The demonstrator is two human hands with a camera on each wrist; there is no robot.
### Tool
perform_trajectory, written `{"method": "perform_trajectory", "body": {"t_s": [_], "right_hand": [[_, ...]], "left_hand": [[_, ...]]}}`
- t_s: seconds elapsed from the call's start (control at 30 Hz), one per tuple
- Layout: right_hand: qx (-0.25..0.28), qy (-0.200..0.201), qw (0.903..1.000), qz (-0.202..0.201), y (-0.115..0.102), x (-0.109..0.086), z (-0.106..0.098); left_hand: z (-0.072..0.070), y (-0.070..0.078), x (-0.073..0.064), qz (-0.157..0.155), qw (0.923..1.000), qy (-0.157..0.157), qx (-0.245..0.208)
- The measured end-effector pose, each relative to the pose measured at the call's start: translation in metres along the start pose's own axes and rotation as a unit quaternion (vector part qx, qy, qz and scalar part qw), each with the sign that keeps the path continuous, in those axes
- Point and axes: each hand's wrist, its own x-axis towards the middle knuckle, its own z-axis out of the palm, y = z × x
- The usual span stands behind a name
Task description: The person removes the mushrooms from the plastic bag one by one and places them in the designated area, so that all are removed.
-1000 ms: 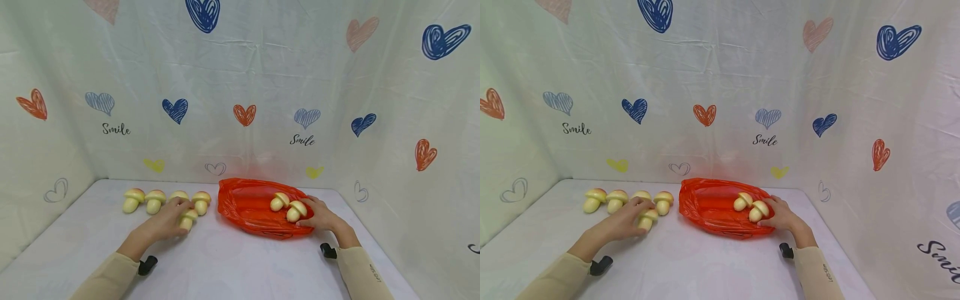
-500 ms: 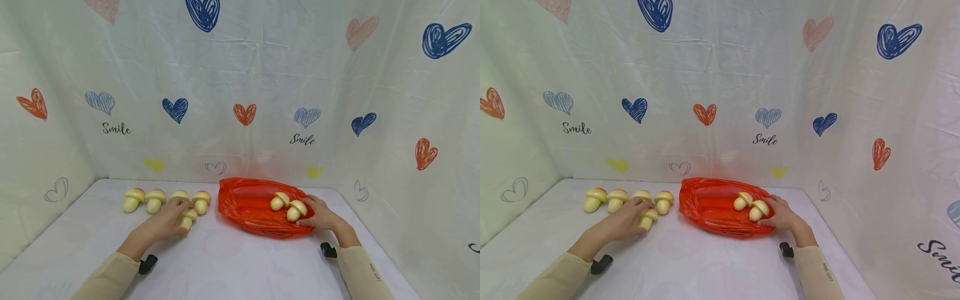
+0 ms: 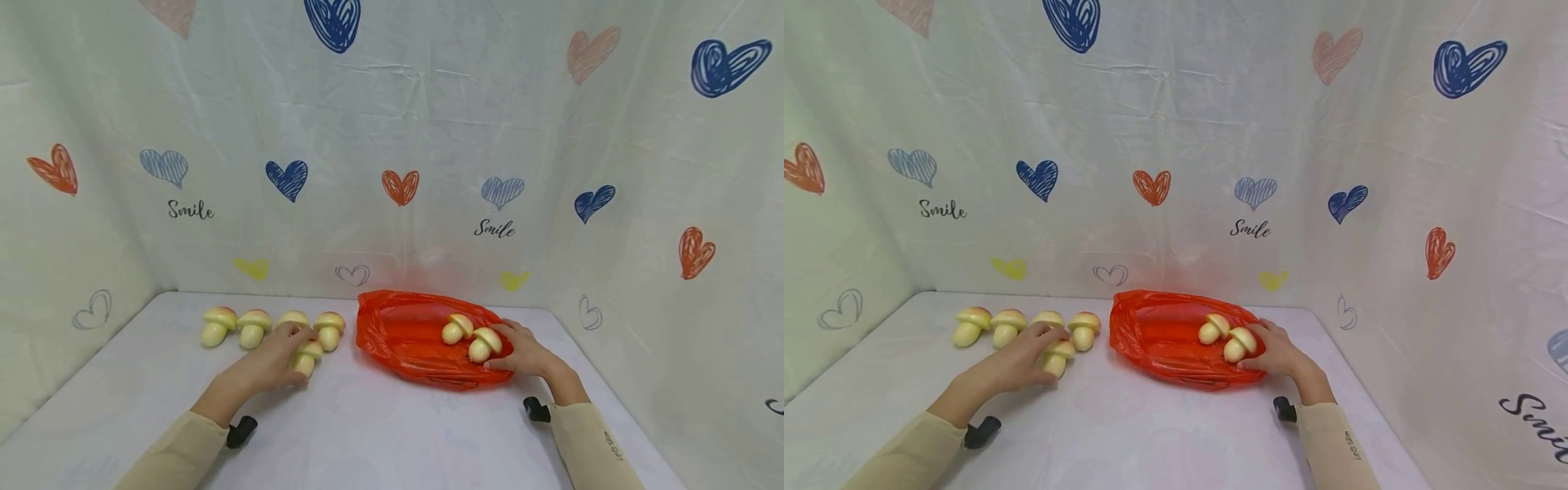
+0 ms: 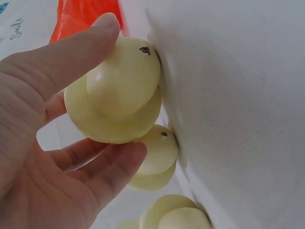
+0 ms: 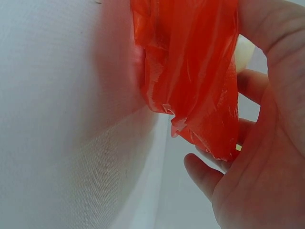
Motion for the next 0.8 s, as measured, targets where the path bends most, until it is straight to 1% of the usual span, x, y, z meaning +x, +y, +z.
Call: {"method": "perform_trajectory", "body": {"t_s": [0.03,0.13,0.37,0.47,0.63,0.8], "right_hand": [[0.0,0.0,1.0,0.001,0.0,0.0,0.0],[-0.001,0.0,1.0,0.003,0.0,0.0,0.0],[-0.002,-0.001,1.0,0.006,-0.001,0.0,0.0],[-0.001,0.0,1.0,0.006,-0.001,0.0,0.001],[-0.008,0.009,0.9998,-0.018,0.001,0.0,0.001],[-0.015,0.013,0.9994,-0.029,0.002,0.0,0.0]], "left_hand": [[0.0,0.0,0.0,-0.004,1.0,-0.003,-0.001],[0.0,0.0,0.0,-0.003,1.0,-0.002,-0.001],[-0.005,0.003,-0.001,-0.001,1.0,0.002,-0.003],[-0.007,0.003,-0.002,0.01,0.9999,0.01,-0.004],[-0.008,0.0,-0.002,0.027,0.9995,0.018,-0.002],[-0.014,-0.002,-0.002,0.026,0.9994,0.021,-0.008]]}}
